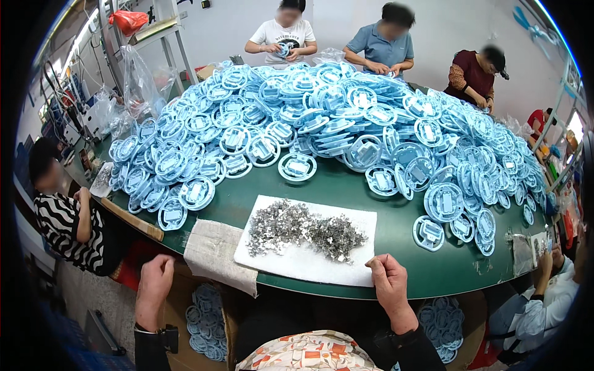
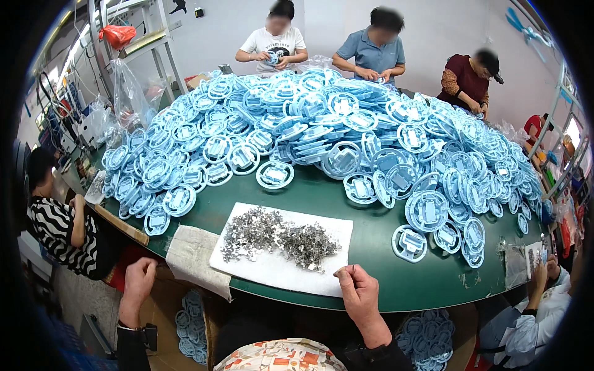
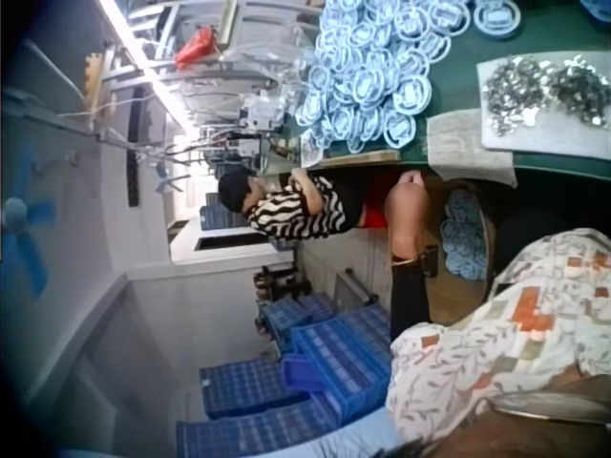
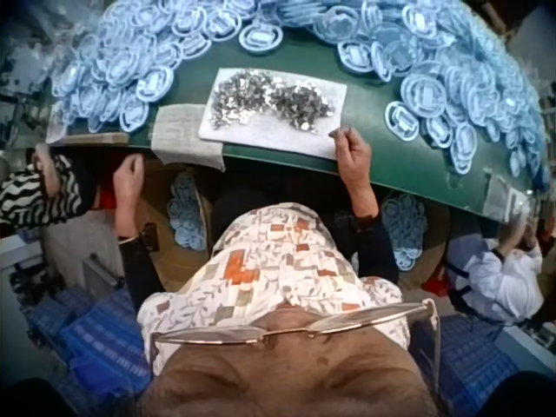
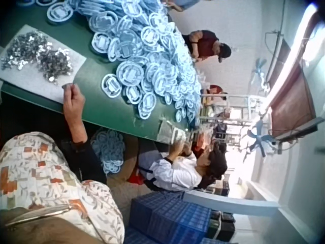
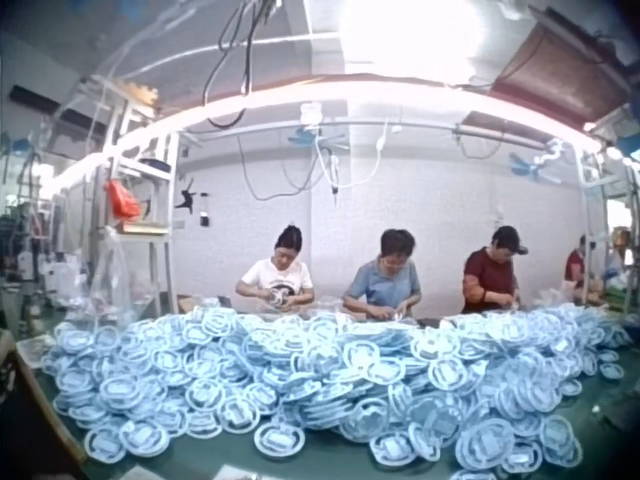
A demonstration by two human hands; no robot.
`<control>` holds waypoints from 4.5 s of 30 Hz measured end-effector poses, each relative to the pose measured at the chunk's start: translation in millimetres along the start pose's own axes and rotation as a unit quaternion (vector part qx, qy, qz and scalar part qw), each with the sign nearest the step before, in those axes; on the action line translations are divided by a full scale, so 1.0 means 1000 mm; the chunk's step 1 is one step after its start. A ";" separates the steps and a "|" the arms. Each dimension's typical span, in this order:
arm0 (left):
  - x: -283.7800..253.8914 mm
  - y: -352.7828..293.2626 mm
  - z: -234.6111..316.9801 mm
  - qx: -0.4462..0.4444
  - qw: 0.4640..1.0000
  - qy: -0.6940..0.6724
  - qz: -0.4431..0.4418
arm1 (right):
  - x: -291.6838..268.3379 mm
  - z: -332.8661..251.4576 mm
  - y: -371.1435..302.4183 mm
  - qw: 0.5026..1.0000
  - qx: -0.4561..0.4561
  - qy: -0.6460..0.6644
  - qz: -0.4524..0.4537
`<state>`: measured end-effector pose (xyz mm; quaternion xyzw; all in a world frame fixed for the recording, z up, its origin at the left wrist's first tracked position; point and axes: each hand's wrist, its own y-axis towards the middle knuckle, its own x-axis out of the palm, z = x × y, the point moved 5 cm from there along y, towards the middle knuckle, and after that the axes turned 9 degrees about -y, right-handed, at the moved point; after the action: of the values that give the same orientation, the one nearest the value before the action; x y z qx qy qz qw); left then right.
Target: The person sits at a green table in a workshop and assembles light blue plastic components. They pick up a plastic ring, insert a small metal piece into its center, and then place the finished unit into a cardboard box. The process is repeated continuously throughout the clip.
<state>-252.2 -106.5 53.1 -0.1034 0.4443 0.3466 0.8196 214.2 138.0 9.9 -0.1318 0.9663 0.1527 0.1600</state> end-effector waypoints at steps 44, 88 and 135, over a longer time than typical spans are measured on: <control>0.182 -0.029 0.230 -0.116 0.611 -0.596 -0.508 | 0.008 -0.035 -0.030 0.962 0.157 0.169 -0.149; 0.173 -0.034 0.176 -0.097 0.662 -0.594 -0.448 | 0.093 -0.065 0.080 0.960 0.068 -0.104 -0.249; 0.193 -0.012 0.206 0.068 0.856 -0.402 -0.318 | 0.076 -0.066 0.050 0.946 0.062 -0.201 -0.246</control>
<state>-39.2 75.0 17.3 -0.0348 0.0413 0.0473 0.9974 111.9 145.6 55.5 -0.3214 0.8591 0.0720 0.3917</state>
